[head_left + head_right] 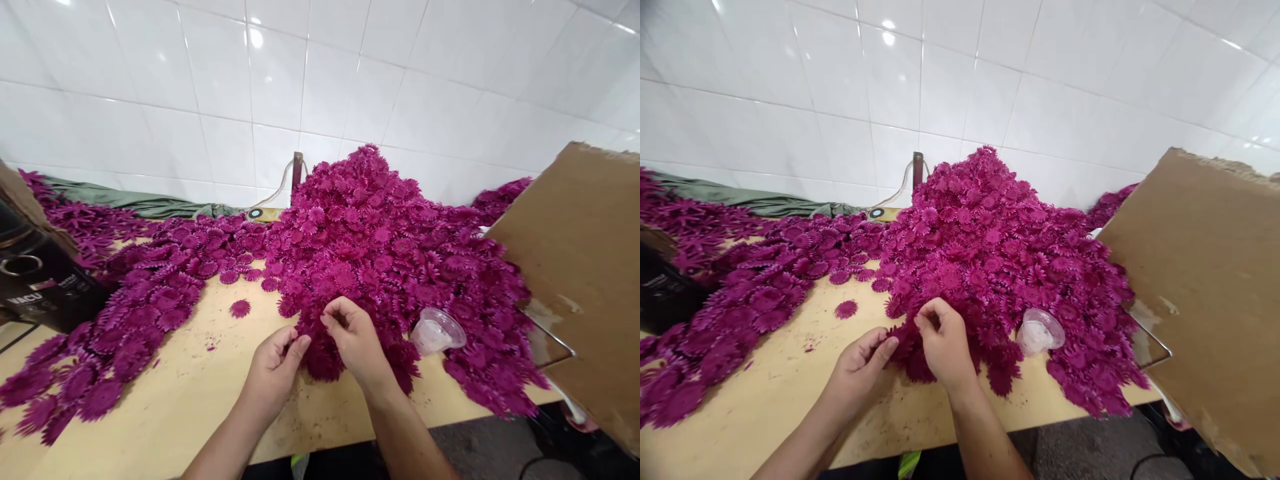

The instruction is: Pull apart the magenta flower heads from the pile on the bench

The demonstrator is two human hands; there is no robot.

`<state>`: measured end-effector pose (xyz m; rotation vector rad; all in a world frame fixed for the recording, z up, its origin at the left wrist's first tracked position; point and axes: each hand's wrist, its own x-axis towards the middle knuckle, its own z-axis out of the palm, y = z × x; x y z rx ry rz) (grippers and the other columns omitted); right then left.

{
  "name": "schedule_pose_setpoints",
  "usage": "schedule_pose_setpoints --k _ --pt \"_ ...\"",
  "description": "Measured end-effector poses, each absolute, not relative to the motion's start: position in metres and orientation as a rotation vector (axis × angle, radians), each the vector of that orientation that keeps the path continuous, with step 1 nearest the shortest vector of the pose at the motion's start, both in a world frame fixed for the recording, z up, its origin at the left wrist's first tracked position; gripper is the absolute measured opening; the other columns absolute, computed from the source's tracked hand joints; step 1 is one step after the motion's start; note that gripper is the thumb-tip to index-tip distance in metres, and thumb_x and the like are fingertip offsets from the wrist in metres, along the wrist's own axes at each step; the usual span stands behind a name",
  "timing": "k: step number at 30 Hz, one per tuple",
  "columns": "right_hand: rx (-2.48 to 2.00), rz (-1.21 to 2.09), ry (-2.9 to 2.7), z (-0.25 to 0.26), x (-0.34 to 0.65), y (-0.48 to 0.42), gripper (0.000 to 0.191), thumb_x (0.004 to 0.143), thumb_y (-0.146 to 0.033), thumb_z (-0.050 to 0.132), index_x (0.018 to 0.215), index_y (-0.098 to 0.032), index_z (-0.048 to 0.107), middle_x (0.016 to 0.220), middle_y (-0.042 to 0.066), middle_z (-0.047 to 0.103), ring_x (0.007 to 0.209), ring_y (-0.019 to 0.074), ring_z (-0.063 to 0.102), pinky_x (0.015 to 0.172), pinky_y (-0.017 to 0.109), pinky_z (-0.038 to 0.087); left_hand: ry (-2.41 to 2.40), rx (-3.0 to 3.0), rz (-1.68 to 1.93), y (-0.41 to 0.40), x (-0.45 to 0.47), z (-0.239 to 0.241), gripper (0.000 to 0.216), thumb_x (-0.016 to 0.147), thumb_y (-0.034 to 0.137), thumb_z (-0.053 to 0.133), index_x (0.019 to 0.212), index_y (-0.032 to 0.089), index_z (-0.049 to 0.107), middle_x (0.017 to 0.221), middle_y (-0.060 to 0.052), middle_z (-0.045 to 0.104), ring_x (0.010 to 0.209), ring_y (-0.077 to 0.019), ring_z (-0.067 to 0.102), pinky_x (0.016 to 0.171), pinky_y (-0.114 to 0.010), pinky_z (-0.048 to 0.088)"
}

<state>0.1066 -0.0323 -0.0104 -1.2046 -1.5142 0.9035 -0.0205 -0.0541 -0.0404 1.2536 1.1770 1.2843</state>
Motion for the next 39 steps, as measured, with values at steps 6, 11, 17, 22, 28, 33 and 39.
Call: schedule_pose_setpoints --k 6,11,17,22,28,33,39 --pt "-1.273 0.569 -1.467 0.000 0.102 -0.002 0.011 0.072 -0.025 0.046 0.062 -0.021 0.045 0.054 -0.004 0.045 0.050 0.0120 0.044 0.052 0.024 0.039 1.192 1.302 1.361 -0.052 -0.019 -0.024 0.037 0.069 0.045 0.055 0.051 0.021 0.035 0.051 0.006 0.029 0.049 -0.0097 0.028 0.047 -0.021 0.029" --pt "-1.437 0.174 -1.240 0.014 0.140 0.044 0.007 0.069 -0.018 0.044 0.065 -0.022 0.040 0.063 0.001 0.047 0.064 0.0187 0.048 0.069 0.037 0.042 1.154 1.339 1.325 -0.065 -0.033 -0.026 0.032 0.071 0.041 0.056 0.052 0.020 0.042 0.051 0.005 0.036 0.050 -0.0104 0.035 0.047 -0.021 0.031" --pt "-1.362 0.096 -1.457 0.018 0.140 0.033 0.031 0.060 -0.013 0.060 0.090 -0.016 0.051 0.104 0.015 0.051 0.105 0.0286 0.045 0.092 0.046 0.034 1.081 1.165 1.329 -0.047 -0.040 -0.030 0.023 0.067 0.038 0.062 0.065 0.016 0.057 0.058 0.002 0.052 0.058 -0.0115 0.046 0.057 -0.023 0.039" --pt "-1.134 0.433 -1.886 0.003 0.096 -0.025 0.009 0.080 -0.022 0.049 0.076 -0.019 0.056 0.079 0.006 0.060 0.076 0.0183 0.054 0.072 0.034 0.045 1.040 1.080 1.325 -0.034 -0.037 -0.038 0.035 0.063 0.045 0.065 0.053 0.017 0.048 0.048 0.006 0.043 0.048 -0.0084 0.039 0.049 -0.021 0.034" --pt "-1.142 1.039 -1.789 -0.011 0.085 -0.030 0.003 0.074 -0.020 0.053 0.072 -0.018 0.052 0.067 -0.001 0.055 0.063 0.0128 0.051 0.062 0.026 0.043 1.094 1.065 1.289 -0.034 -0.036 -0.046 0.045 0.062 0.058 0.061 0.052 0.017 0.043 0.048 0.006 0.039 0.048 -0.0081 0.035 0.047 -0.021 0.031" --pt "-1.137 0.926 -1.780 -0.010 0.090 -0.023 0.011 0.073 -0.018 0.046 0.063 -0.020 0.044 0.059 -0.003 0.046 0.056 0.0114 0.045 0.054 0.023 0.037 1.123 1.178 1.270 -0.038 -0.032 -0.041 0.048 0.065 0.062 0.053 0.051 0.019 0.037 0.050 0.007 0.031 0.049 -0.0082 0.029 0.047 -0.022 0.027" --pt "-1.282 0.366 -1.674 -0.004 0.077 -0.011 0.012 0.076 -0.019 0.041 0.064 -0.021 0.042 0.060 -0.001 0.049 0.058 0.0151 0.047 0.059 0.028 0.038 1.142 1.221 1.397 -0.039 -0.024 -0.028 0.039 0.072 0.049 0.053 0.053 0.019 0.036 0.053 0.007 0.032 0.051 -0.0087 0.029 0.048 -0.021 0.028"
